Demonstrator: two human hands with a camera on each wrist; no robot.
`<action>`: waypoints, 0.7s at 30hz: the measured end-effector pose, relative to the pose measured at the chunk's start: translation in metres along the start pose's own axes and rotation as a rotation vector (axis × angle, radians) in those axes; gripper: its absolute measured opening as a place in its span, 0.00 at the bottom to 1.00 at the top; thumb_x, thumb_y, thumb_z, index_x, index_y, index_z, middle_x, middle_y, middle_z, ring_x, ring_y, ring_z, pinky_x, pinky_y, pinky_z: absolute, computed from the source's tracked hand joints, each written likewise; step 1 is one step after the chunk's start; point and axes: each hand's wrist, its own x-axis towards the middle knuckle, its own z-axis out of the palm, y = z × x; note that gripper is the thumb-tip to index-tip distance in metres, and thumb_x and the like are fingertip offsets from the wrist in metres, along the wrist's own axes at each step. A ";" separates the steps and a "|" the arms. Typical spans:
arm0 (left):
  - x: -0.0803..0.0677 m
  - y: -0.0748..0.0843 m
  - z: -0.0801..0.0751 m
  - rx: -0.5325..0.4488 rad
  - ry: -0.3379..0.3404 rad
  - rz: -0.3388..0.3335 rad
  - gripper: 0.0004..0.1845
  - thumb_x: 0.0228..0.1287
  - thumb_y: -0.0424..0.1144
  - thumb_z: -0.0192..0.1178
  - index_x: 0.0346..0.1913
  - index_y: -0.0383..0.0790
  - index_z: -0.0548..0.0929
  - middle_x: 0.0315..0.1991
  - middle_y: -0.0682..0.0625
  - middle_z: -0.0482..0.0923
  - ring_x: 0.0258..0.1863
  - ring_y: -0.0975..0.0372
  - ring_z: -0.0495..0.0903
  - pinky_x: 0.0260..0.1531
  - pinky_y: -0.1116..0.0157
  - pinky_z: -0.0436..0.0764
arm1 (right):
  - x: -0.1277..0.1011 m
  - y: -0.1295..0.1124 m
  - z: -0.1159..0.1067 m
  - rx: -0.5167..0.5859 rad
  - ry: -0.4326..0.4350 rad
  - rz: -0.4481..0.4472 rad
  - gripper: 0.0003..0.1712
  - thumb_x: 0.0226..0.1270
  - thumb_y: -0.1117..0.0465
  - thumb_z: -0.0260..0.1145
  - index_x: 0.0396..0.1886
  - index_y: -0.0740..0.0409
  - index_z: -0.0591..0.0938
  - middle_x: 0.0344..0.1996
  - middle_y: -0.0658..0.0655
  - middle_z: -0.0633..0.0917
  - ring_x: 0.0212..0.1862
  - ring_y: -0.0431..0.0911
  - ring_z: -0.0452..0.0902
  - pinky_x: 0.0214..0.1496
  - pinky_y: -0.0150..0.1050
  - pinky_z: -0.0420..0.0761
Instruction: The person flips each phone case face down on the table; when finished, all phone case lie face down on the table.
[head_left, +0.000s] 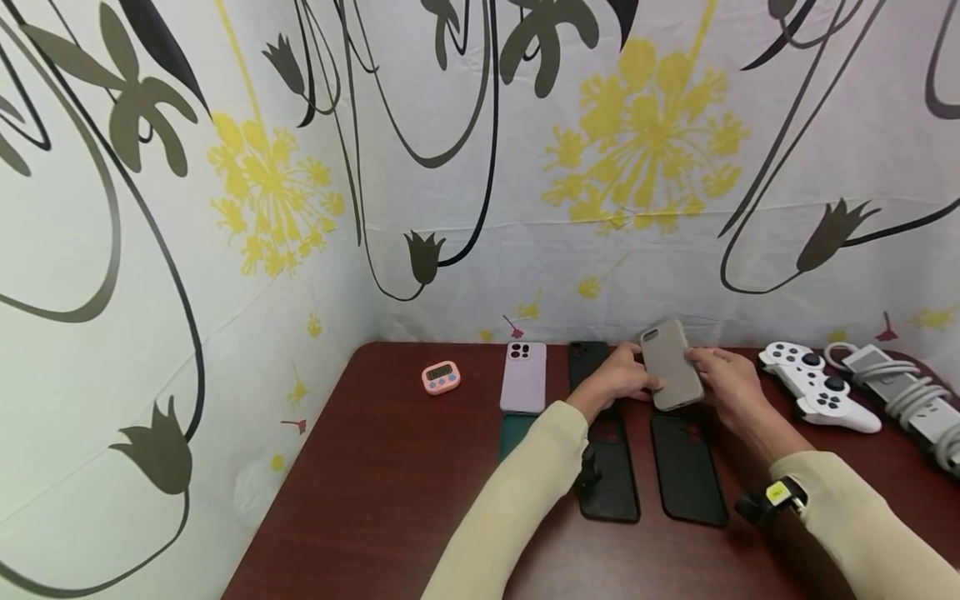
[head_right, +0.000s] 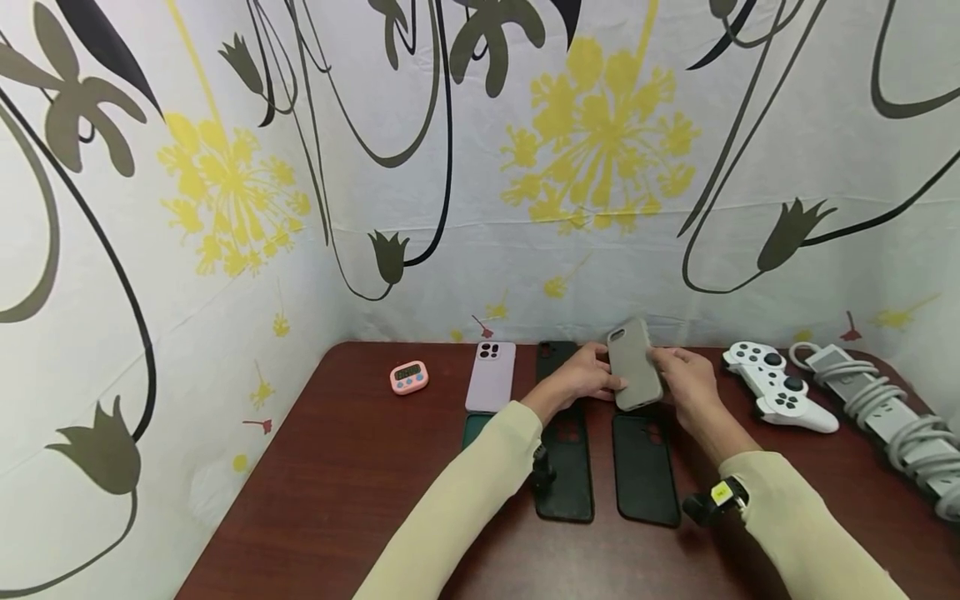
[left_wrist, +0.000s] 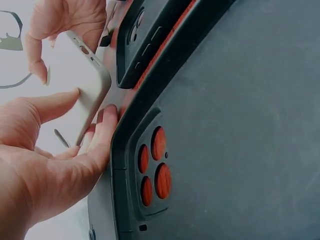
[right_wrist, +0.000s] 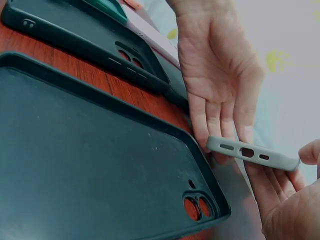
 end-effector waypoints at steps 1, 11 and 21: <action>0.000 0.000 0.000 -0.004 0.007 -0.002 0.37 0.68 0.29 0.71 0.76 0.39 0.66 0.57 0.39 0.82 0.52 0.50 0.87 0.51 0.50 0.90 | 0.000 0.000 -0.001 -0.003 -0.009 0.000 0.11 0.80 0.46 0.62 0.48 0.47 0.81 0.33 0.34 0.84 0.38 0.27 0.84 0.39 0.33 0.90; -0.002 0.004 0.004 0.043 0.065 0.013 0.34 0.68 0.25 0.68 0.74 0.39 0.68 0.57 0.38 0.83 0.46 0.50 0.88 0.45 0.50 0.92 | 0.003 0.009 -0.007 -0.189 0.042 -0.016 0.18 0.81 0.44 0.60 0.47 0.53 0.84 0.30 0.35 0.81 0.35 0.29 0.80 0.37 0.33 0.90; -0.004 0.004 0.006 0.405 0.165 0.063 0.30 0.66 0.35 0.73 0.68 0.43 0.73 0.47 0.46 0.83 0.38 0.60 0.83 0.33 0.66 0.84 | 0.002 0.016 -0.007 -0.478 0.150 -0.102 0.35 0.80 0.41 0.60 0.62 0.70 0.82 0.46 0.58 0.88 0.33 0.26 0.79 0.35 0.31 0.89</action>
